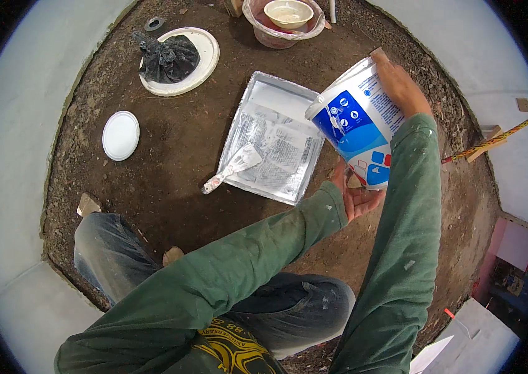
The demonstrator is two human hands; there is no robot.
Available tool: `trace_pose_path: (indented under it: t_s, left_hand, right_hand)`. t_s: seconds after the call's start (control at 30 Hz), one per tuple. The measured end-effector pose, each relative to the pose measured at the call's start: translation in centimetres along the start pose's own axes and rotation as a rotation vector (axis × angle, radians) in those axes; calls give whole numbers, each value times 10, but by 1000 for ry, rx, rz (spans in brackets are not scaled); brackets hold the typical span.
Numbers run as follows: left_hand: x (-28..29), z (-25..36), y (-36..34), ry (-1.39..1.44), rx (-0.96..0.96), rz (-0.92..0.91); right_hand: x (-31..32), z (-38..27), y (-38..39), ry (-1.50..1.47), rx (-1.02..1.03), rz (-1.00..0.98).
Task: The recorder prepares white paint by pouring it from a bucket into a tray and mixing it with a small amount of liquid from a bowl.
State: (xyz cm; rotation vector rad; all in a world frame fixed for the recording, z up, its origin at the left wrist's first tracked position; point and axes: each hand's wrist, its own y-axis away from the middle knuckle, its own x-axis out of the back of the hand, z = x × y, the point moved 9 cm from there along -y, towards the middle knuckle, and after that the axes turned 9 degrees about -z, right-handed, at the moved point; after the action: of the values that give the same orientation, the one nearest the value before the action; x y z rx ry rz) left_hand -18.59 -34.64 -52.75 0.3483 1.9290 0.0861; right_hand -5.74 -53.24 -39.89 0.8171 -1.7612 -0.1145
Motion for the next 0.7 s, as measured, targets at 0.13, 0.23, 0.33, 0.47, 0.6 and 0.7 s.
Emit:
trace_pose_path:
  t_s: [0.13,0.23,0.33,0.47,0.6,0.7]
  left_hand:
    - [2,1,0,-4,-19,46]
    - [1,1,-1,-7,-16,35]
    - [1,1,-2,-20,-22,25]
    - [-1,0,-1,-24,-27,21]
    - [-1,-2,-1,6,-15,32]
    - [-5,-5,-2,36,4,-2]
  right_hand:
    - [1,-7,0,14,90,28]
    - [2,-8,0,54,71,-3]
    - [0,-4,0,19,41,-32]
    - [0,-3,-3,32,22,-29]
    - [1,-2,-4,53,15,-54]
    - [2,3,-12,102,41,-29]
